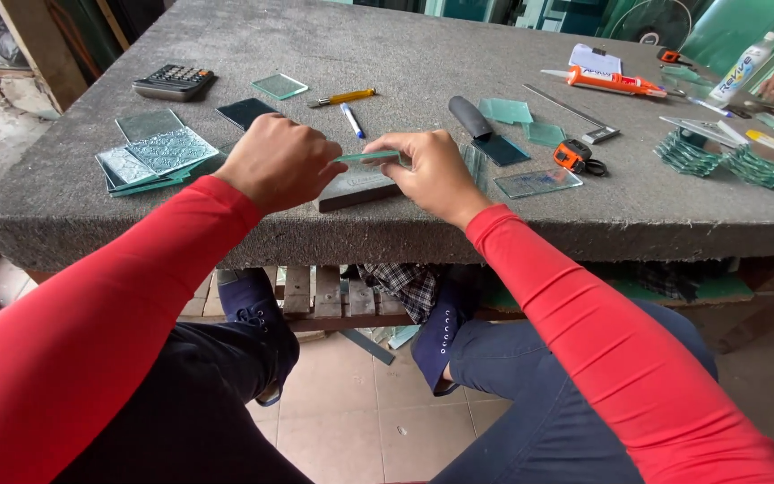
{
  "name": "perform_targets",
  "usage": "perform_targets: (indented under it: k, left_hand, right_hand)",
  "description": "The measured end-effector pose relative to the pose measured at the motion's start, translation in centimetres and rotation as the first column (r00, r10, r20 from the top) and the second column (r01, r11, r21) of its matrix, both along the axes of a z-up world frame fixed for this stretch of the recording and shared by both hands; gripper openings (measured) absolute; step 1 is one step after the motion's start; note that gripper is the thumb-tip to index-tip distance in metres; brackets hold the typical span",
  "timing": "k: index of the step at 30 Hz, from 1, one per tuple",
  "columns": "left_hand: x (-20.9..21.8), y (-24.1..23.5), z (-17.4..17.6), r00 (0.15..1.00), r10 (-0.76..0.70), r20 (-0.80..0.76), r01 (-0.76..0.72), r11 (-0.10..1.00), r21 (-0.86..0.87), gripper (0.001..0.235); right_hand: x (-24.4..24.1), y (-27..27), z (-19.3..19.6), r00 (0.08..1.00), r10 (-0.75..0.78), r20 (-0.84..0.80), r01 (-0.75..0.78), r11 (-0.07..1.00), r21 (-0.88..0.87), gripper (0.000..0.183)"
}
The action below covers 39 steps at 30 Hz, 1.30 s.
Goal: The person smooths the edges of small glass pieces using a handheld metal file on a workbench. They handle multiple glass pieces one at a time, filing each edge and stacking the finished pieces on the table.
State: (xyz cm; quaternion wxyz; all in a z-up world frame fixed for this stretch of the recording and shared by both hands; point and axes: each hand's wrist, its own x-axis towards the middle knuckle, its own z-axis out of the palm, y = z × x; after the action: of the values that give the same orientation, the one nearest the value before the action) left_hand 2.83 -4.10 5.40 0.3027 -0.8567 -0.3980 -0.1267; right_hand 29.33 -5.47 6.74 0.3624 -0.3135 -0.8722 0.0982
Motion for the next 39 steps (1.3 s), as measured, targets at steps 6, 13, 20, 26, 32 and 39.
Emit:
perform_targets:
  k: [6, 13, 20, 26, 32, 39]
  left_hand:
    - [2.7, 0.2, -0.5, 0.981, 0.066, -0.183, -0.077, 0.996, -0.05, 0.039]
    - [1.0, 2.1, -3.2, 0.984, 0.177, -0.022, -0.179, 0.978, -0.11, 0.038]
    - [-1.5, 3.7, -5.2, 0.877, 0.332, -0.347, -0.48, 0.586, -0.653, 0.061]
    - [-1.0, 1.7, -3.5, 0.898, 0.271, -0.346, -0.439, 0.563, -0.7, 0.067]
    - [-1.3, 1.9, -3.5, 0.899, 0.266, -0.347, -0.437, 0.564, -0.7, 0.067]
    - [-1.6, 3.0, -4.9, 0.897, 0.268, -0.352, -0.442, 0.556, -0.704, 0.07]
  right_hand:
    - [-1.2, 2.7, -4.2, 0.774, -0.438, 0.457, 0.213, 0.86, 0.463, 0.034]
    - [0.7, 5.5, -6.8, 0.778, -0.497, 0.385, 0.333, 0.845, 0.418, 0.032]
    - [0.4, 4.4, -6.3, 0.852, -0.325, 0.411, 0.236, 0.938, 0.252, 0.037]
    - [-1.0, 2.5, -5.2, 0.789, -0.393, 0.472, 0.261, 0.91, 0.321, 0.043]
    - [-0.3, 5.4, -7.4, 0.757, -0.44, 0.484, 0.277, 0.886, 0.371, 0.048]
    - [1.0, 7.6, -9.4, 0.751, -0.495, 0.437, 0.347, 0.859, 0.377, 0.037]
